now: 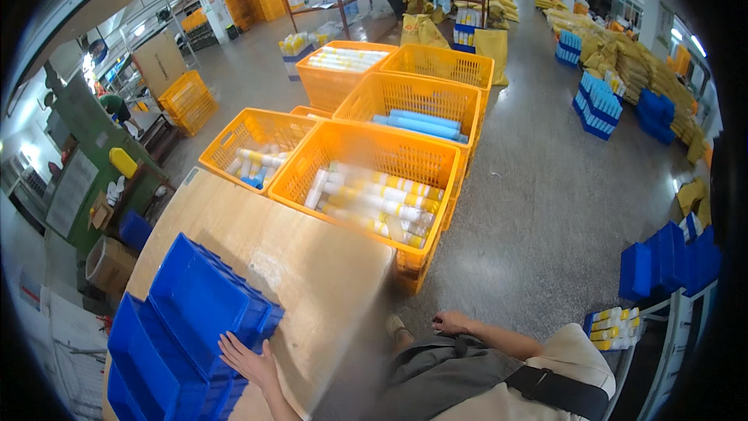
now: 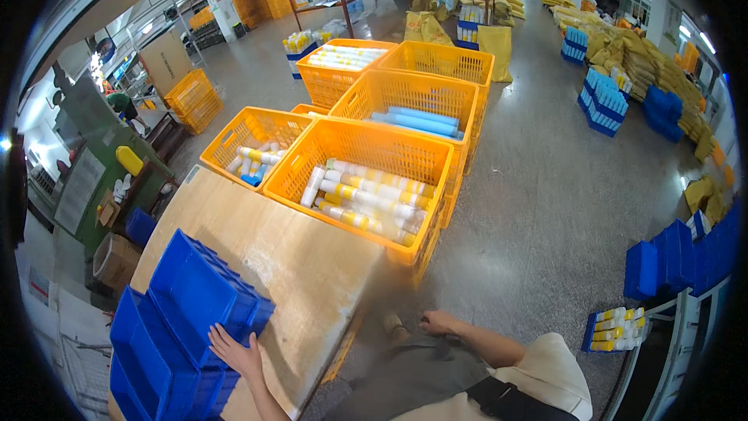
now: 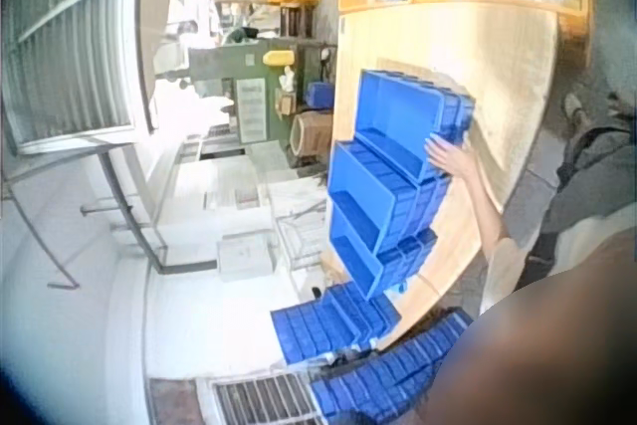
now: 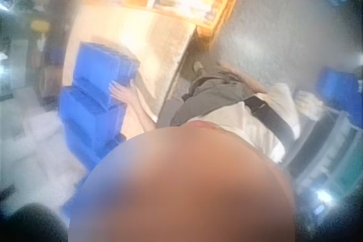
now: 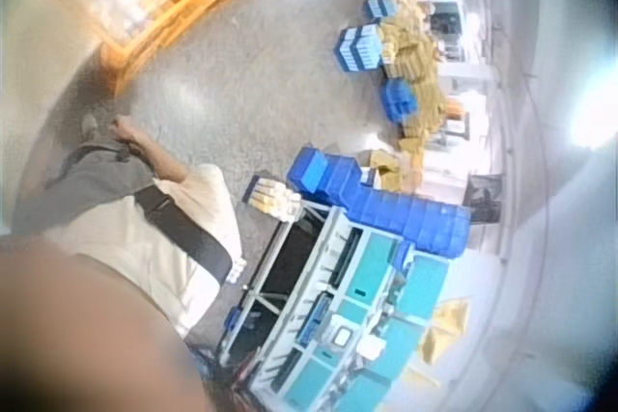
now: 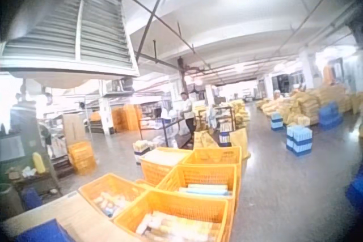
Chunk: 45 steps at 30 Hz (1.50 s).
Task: The person picks up white and yellow plastic cups from yellow baskets and places them into blue trays. They then carry the filled trays to a machine and load them onto a conveyor belt.
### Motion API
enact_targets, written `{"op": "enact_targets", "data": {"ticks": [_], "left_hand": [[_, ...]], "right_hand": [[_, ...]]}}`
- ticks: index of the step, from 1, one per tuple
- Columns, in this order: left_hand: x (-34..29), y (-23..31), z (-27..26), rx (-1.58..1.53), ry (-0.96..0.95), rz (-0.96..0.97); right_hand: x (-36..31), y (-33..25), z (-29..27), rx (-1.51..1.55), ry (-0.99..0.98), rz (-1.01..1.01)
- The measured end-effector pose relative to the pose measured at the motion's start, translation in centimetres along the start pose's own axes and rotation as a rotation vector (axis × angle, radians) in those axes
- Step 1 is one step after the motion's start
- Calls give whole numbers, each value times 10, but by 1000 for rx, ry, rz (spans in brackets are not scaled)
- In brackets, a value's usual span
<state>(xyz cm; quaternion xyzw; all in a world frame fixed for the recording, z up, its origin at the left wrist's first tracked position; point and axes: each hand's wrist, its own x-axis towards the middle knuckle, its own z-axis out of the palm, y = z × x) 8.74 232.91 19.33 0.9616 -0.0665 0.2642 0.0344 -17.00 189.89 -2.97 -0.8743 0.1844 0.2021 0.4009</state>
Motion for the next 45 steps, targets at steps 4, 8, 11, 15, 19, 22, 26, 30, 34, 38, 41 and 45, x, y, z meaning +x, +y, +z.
{"op": "enact_targets", "data": {"ticks": [4,8,11,15,19,22,26,30,34,38,41,45], "left_hand": [[75,10,20,90,-298,-129],[91,4,37,204,-280,-119],[82,26,48,-118,-291,-78],[18,43,15,19,-208,1],[-22,71,-3,-81,-189,17],[-24,81,-13,-133,-134,10],[-17,84,-22,-174,-149,-41],[-20,88,-25,-139,-210,-70],[-20,90,-28,-169,-184,-68],[-8,102,-39,-130,-99,68],[-1,138,-41,-144,-63,113],[7,214,-39,-136,-290,164]], "right_hand": [[21,-38,-37,-6,-80,-88],[50,-78,-67,40,-101,6],[67,-108,-100,-186,-82,-44],[100,-208,-105,-55,-85,-385],[120,-311,-102,326,-293,-556],[126,-380,-84,326,-321,-694],[117,-453,-114,13,-188,-658],[111,-569,-199,105,209,-1060],[88,-629,-246,212,202,-1356],[87,-562,-211,11,461,-1475],[126,-483,-171,-241,-61,-909],[167,-409,-159,-169,-184,-810]]}}
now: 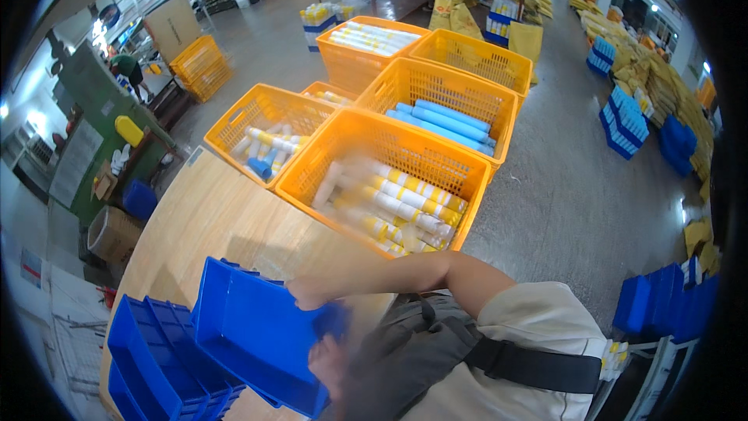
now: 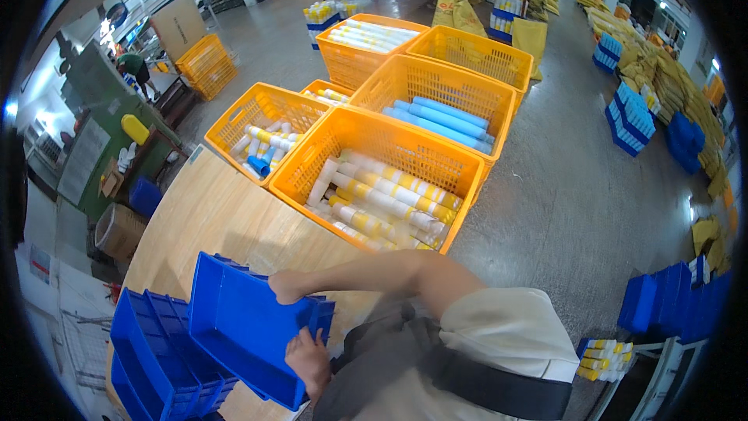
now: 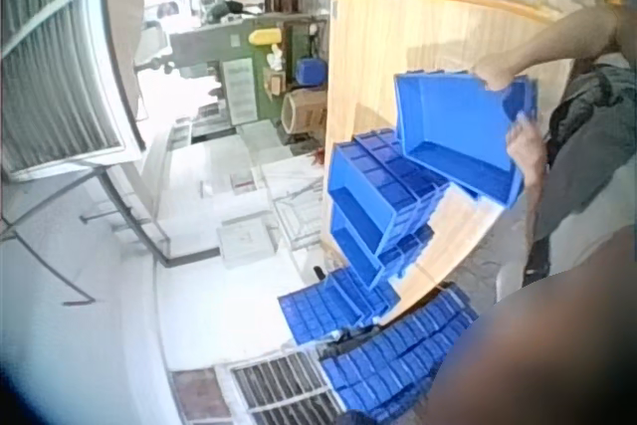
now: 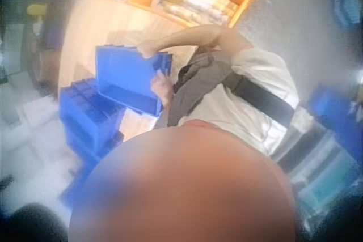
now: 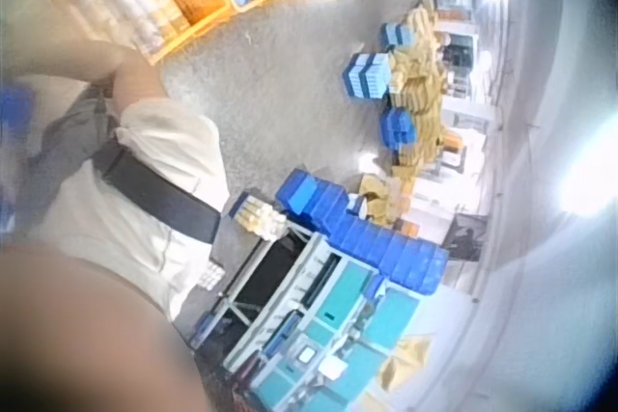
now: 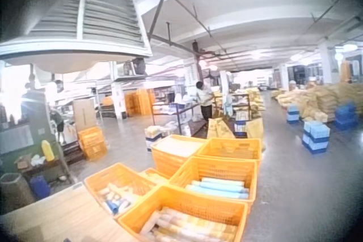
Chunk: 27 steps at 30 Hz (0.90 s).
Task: The person picks up white and yellow plastic cups from yellow baskets and places them into blue trays. They then carry the filled trays to a machine and load them onto a conveyor belt.
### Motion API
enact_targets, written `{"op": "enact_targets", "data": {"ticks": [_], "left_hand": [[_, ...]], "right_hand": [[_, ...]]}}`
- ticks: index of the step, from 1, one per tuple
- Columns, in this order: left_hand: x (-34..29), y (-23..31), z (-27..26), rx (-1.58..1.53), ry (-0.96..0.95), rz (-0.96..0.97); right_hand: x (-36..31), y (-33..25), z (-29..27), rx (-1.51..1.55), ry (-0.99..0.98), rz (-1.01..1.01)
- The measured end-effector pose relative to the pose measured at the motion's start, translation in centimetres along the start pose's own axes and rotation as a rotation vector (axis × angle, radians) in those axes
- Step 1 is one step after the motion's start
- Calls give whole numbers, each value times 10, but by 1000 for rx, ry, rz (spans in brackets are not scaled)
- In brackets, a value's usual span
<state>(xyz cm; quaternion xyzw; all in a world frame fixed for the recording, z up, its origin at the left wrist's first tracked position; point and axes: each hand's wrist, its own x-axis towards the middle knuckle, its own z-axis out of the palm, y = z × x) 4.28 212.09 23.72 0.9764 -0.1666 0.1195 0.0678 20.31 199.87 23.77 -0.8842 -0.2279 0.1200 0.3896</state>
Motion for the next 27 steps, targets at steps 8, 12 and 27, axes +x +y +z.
{"op": "enact_targets", "data": {"ticks": [8,12,27], "left_hand": [[19,45,-77,-232,328,485],[-1,13,-58,-250,921,-22],[0,-59,100,36,-161,-344]], "right_hand": [[-96,94,-101,361,71,201],[-153,165,-109,819,156,344],[-221,229,-59,1310,-39,457]]}}
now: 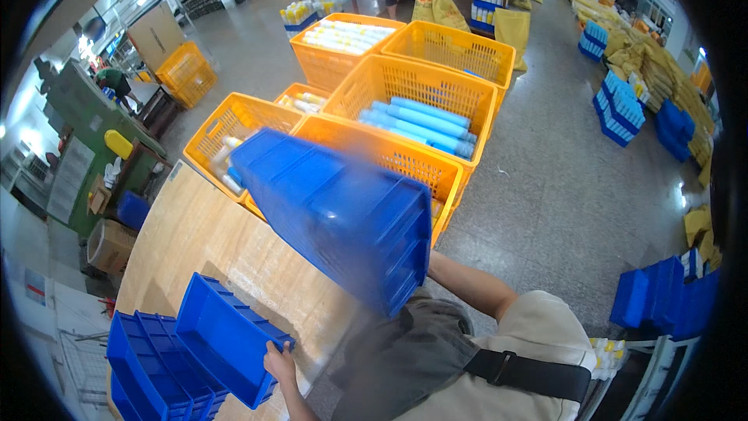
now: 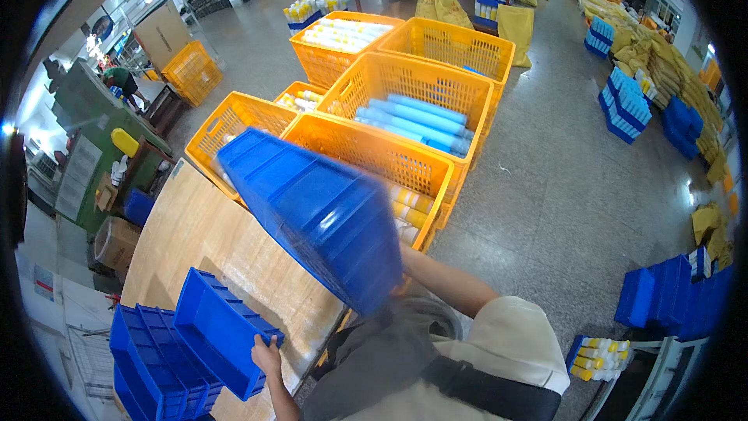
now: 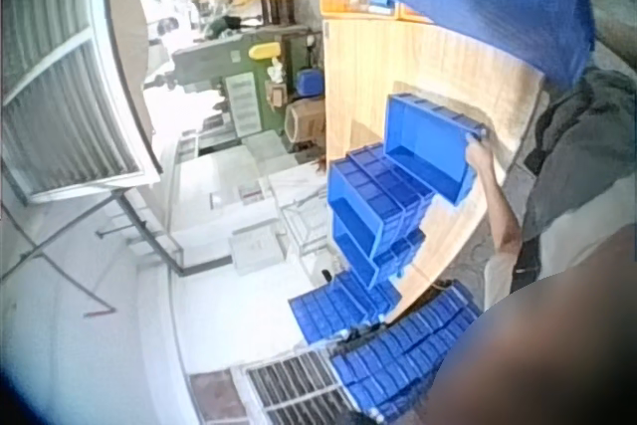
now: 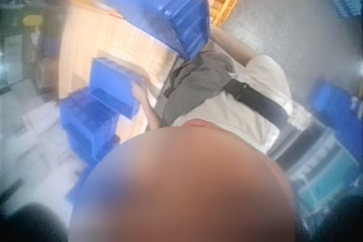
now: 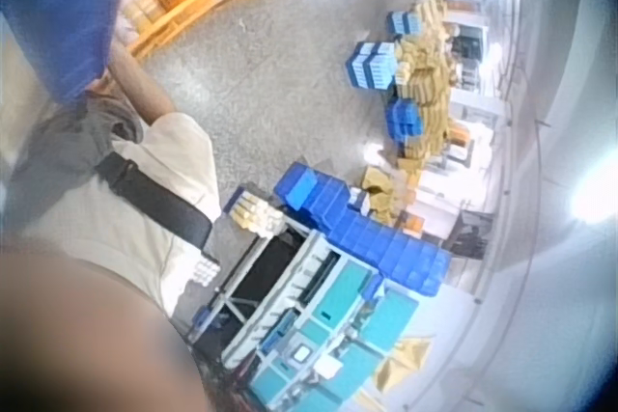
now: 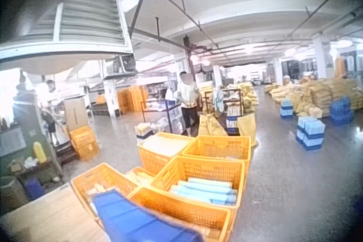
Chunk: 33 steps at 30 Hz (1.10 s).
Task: The person picks up white and yellow plastic cups from yellow baskets and places them into blue trays. They then carry the filled trays to a machine and load them onto a conveyor belt.
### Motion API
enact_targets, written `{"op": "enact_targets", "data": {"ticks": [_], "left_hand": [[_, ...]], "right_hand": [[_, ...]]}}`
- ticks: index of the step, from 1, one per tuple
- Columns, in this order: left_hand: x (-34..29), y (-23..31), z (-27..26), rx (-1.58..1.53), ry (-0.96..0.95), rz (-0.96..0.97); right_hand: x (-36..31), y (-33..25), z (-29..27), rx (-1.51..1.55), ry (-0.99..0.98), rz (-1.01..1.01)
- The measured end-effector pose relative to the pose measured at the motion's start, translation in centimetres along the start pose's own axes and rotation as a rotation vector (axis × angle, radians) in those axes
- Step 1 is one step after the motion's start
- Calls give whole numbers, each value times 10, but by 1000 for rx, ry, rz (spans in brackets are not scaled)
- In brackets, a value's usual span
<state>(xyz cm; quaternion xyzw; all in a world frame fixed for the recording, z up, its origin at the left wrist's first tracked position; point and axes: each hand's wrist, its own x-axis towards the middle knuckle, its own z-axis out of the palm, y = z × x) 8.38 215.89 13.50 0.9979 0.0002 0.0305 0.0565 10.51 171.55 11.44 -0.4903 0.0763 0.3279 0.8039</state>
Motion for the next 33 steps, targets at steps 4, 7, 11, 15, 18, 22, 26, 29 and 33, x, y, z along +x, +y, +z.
{"op": "enact_targets", "data": {"ticks": [4,7,11,15,18,22,26,29,33], "left_hand": [[13,11,-85,-402,320,52],[3,-2,-182,-1096,821,-295],[-29,-22,-245,-988,1104,-235],[-58,-45,-234,-881,1112,-254],[-73,-65,-219,-848,1039,-276],[-79,-85,-216,-597,344,-296],[-66,-72,-162,-253,-120,16],[-67,-60,-88,-202,-175,344],[-67,-81,-31,-433,-697,243]], "right_hand": [[-7,8,0,-28,-30,27],[-5,17,4,-69,-58,62],[7,24,15,-131,-90,110],[23,17,23,-237,-84,115],[30,4,28,-352,-21,63],[32,-15,39,-606,133,-147],[41,-26,58,-957,361,-200],[54,-24,71,-1382,435,-129],[70,-15,86,-1324,510,-121]]}}
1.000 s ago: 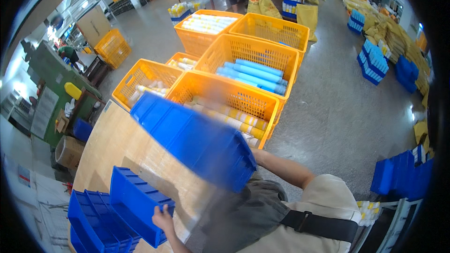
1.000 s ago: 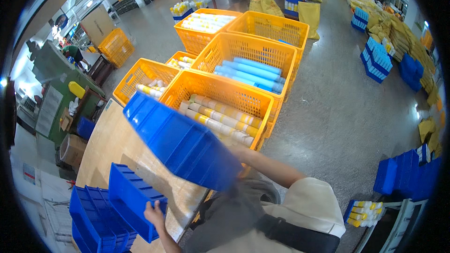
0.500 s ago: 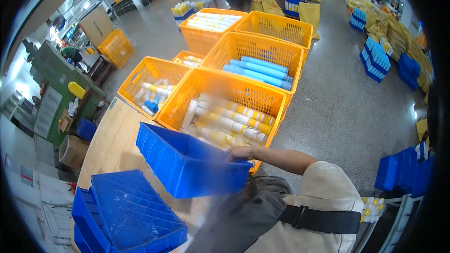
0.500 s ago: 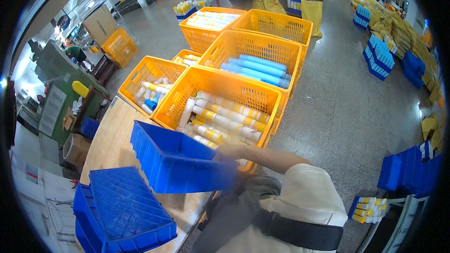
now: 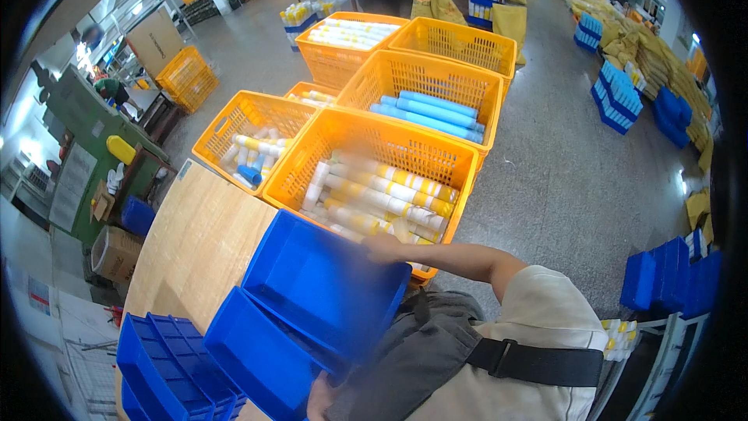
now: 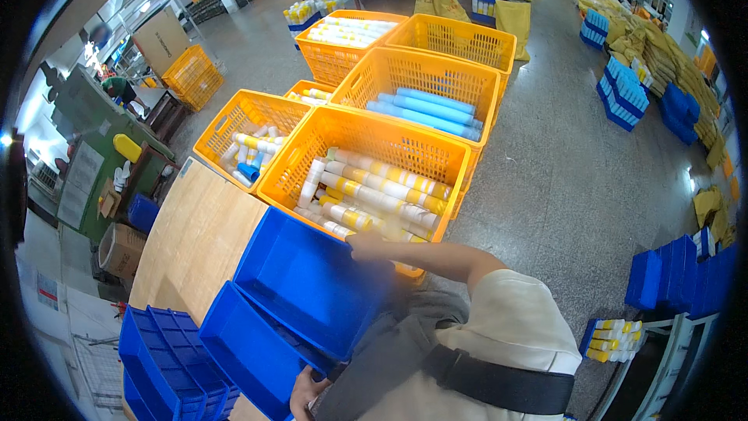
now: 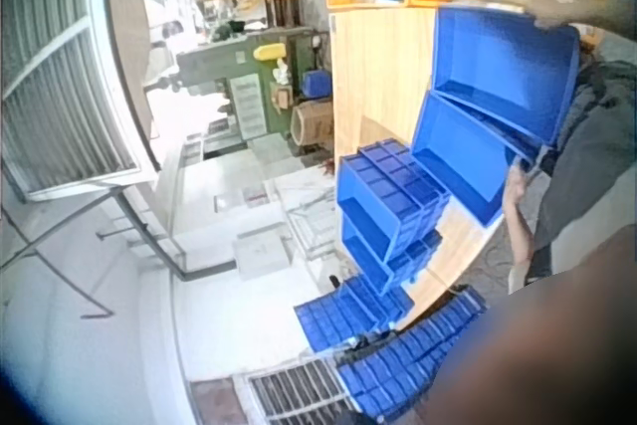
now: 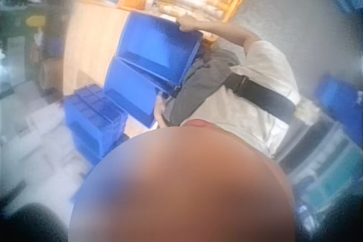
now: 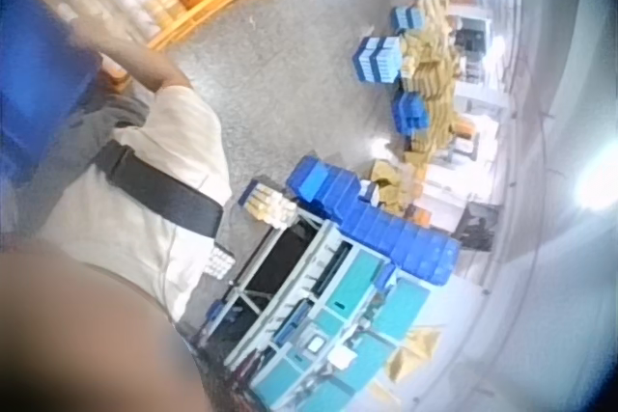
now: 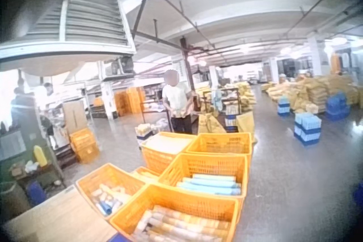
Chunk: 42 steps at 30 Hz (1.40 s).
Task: The person picks up white and yellow plastic cups from yellow baskets and places them into blue trays. They then carry the filled trays to a machine and load them onto a conveyor belt.
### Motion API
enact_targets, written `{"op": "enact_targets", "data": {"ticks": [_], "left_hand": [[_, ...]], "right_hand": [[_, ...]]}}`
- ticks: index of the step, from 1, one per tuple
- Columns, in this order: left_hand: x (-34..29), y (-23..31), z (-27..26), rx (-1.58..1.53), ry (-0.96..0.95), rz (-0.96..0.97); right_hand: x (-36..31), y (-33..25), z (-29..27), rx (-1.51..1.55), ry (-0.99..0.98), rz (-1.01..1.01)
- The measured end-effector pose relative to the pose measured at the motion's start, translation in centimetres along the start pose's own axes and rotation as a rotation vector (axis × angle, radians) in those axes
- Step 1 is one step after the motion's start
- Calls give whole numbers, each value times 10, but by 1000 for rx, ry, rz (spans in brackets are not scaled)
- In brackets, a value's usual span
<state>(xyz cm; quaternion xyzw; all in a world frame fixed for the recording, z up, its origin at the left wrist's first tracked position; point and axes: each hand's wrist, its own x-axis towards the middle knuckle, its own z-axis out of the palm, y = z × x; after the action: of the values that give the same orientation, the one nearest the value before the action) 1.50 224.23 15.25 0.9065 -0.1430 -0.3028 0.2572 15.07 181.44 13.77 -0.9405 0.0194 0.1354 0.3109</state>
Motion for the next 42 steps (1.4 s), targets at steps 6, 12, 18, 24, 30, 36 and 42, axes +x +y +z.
{"op": "enact_targets", "data": {"ticks": [6,12,18,24,30,36,42], "left_hand": [[40,-32,-28,-557,519,-139],[152,-33,-72,-842,787,-166],[209,-50,-91,-798,833,-230],[250,-74,-121,-771,837,-250],[278,-74,-136,-790,862,-326],[268,-59,-126,-1051,852,-293],[252,-45,-101,-892,918,-294]], "right_hand": [[17,-28,28,-4,74,87],[35,-50,61,109,230,-21],[24,-36,75,47,279,-98],[28,-35,63,-48,221,-55],[38,-42,46,-81,171,-34],[31,-40,39,-87,198,-54],[19,-24,35,-82,235,-28]]}}
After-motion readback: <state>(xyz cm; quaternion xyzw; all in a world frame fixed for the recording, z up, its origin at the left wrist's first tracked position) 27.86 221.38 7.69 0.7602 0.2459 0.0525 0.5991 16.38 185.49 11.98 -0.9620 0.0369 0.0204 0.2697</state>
